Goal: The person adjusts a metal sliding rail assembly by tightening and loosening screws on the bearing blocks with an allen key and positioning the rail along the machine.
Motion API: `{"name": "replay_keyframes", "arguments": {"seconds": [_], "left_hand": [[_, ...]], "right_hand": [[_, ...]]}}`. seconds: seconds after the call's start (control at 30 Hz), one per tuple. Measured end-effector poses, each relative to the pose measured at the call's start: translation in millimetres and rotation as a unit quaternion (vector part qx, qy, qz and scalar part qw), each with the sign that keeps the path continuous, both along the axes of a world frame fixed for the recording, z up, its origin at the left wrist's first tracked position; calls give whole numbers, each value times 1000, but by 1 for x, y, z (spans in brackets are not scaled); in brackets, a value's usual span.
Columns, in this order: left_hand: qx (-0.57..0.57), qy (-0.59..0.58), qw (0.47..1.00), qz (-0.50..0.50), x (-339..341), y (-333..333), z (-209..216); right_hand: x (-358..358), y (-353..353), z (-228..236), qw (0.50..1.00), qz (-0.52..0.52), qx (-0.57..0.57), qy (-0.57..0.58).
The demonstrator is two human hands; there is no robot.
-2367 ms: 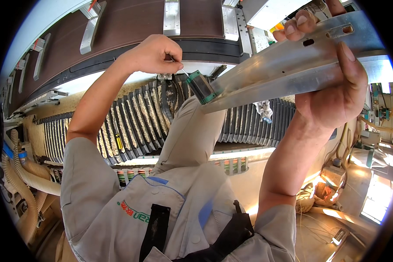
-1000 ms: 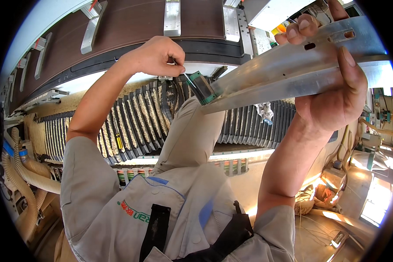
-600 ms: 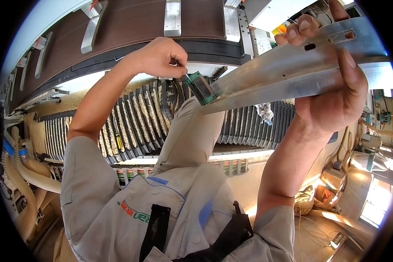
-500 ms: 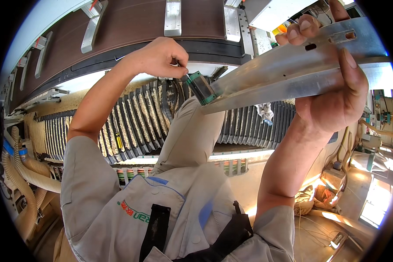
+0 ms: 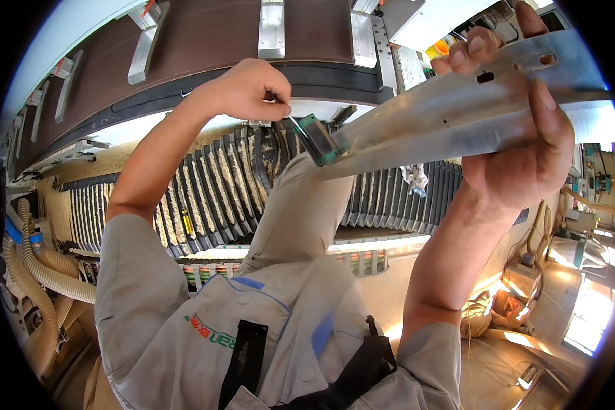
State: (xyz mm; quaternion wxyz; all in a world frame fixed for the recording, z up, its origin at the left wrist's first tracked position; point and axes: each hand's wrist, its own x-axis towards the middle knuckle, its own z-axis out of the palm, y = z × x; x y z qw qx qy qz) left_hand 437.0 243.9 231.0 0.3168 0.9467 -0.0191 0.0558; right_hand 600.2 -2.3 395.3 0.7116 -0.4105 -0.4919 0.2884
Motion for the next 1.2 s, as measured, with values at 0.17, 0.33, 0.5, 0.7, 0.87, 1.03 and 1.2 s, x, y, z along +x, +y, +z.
{"name": "replay_keyframes", "arguments": {"seconds": [0.17,0.33,0.5,0.7,0.87,1.03,1.2], "left_hand": [[-210,25,977,38,-32,39,-53],[-177,28,950,255,-60,80,-144],[218,-120,913,323,-46,101,-207],[234,-175,863,412,-37,102,-219],[239,-224,821,468,-40,82,-214],[-5,-301,723,621,-88,59,-238],[-188,-379,513,747,-153,94,-285]], "right_hand": [[-1,-9,0,1000,-24,-15,-10],[-4,-12,-2,999,-32,-9,7],[-3,-9,-5,999,-43,1,2],[-1,-6,-6,999,-42,-10,4],[3,-18,-5,997,-70,-36,13],[2,-21,-7,993,-111,-38,22],[5,-20,-9,992,-119,-22,41]]}}
